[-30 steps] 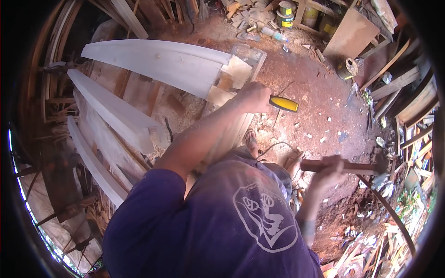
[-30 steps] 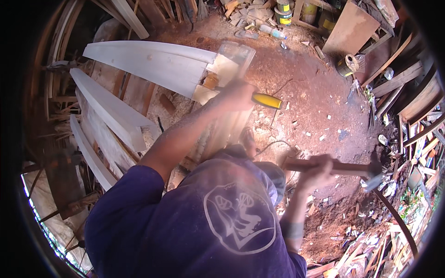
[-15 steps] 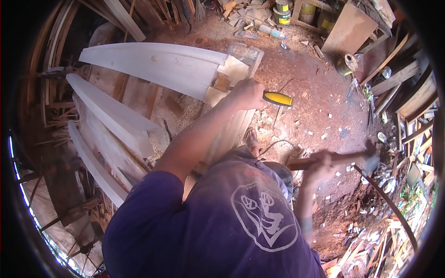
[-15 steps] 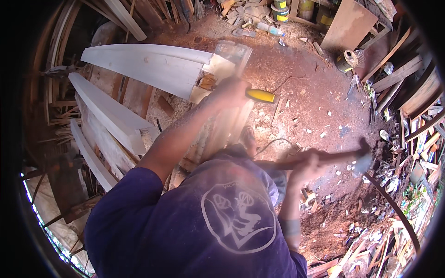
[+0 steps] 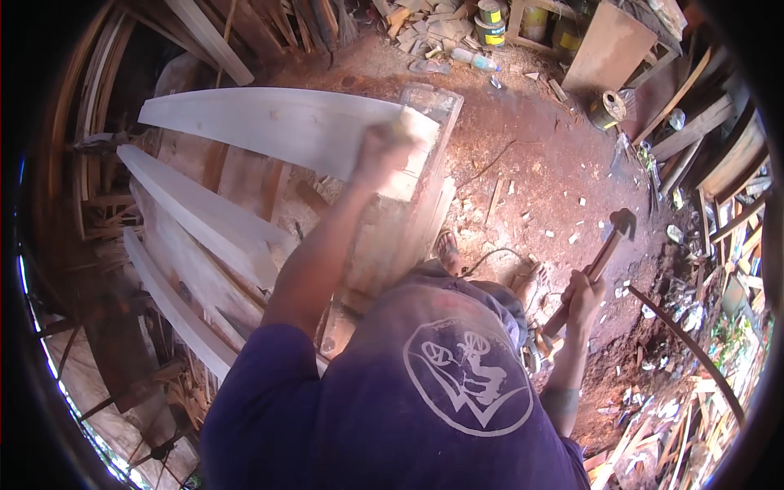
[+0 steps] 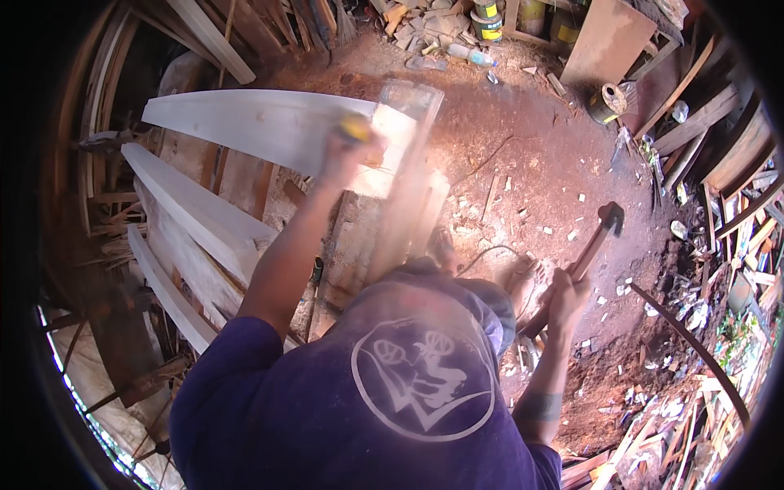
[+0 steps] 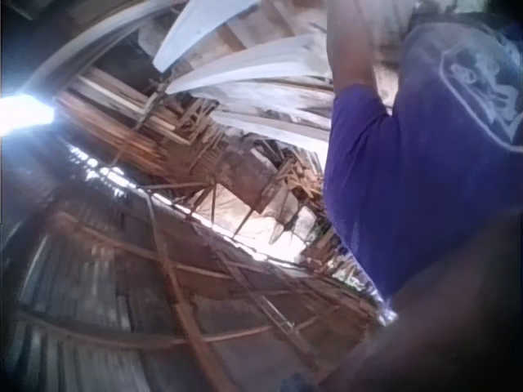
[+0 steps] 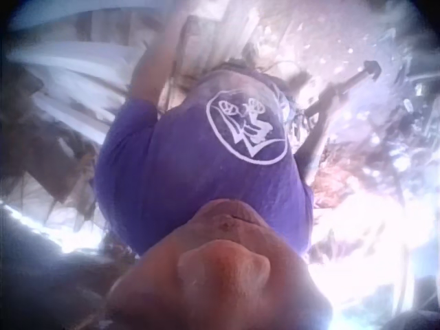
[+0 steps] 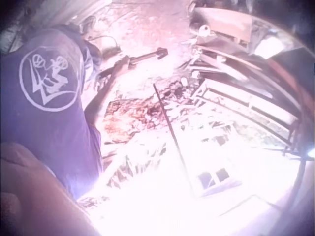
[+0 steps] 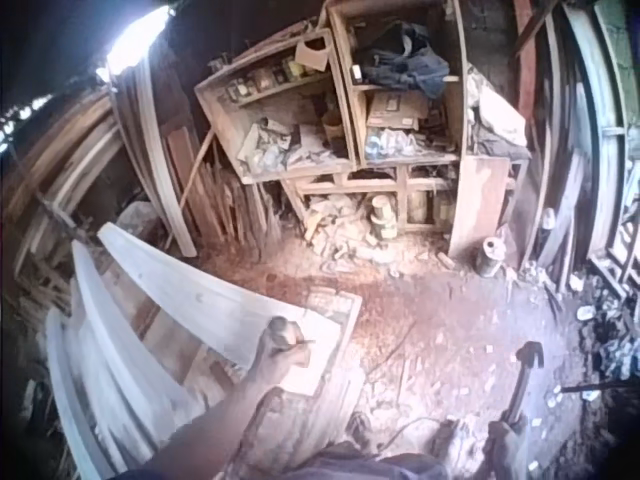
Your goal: The person chisels a notch into a wooden beam using a hammer and a chisel.
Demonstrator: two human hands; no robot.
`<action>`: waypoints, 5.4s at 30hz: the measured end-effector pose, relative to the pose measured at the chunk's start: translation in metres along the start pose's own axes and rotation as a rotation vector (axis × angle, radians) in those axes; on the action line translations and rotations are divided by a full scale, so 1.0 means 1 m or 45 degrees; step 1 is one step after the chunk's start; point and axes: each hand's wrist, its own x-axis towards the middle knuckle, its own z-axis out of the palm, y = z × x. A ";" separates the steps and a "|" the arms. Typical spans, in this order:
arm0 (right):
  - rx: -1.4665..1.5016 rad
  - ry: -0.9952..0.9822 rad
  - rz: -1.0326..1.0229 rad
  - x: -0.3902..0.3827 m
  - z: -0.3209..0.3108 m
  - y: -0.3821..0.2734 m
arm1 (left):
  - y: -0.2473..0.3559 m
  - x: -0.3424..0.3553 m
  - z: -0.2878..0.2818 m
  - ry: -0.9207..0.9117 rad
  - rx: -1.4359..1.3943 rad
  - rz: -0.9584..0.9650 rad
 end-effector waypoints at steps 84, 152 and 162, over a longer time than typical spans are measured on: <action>-0.218 -0.102 -0.298 -0.009 0.017 -0.100 | 0.032 0.011 0.000 0.235 -0.060 0.239; -0.707 -0.488 -0.792 -0.046 0.100 -0.131 | -0.009 0.007 -0.005 0.452 -0.073 0.426; -0.715 -0.469 -1.469 -0.100 0.125 -0.209 | -0.034 0.011 -0.013 0.456 -0.211 0.484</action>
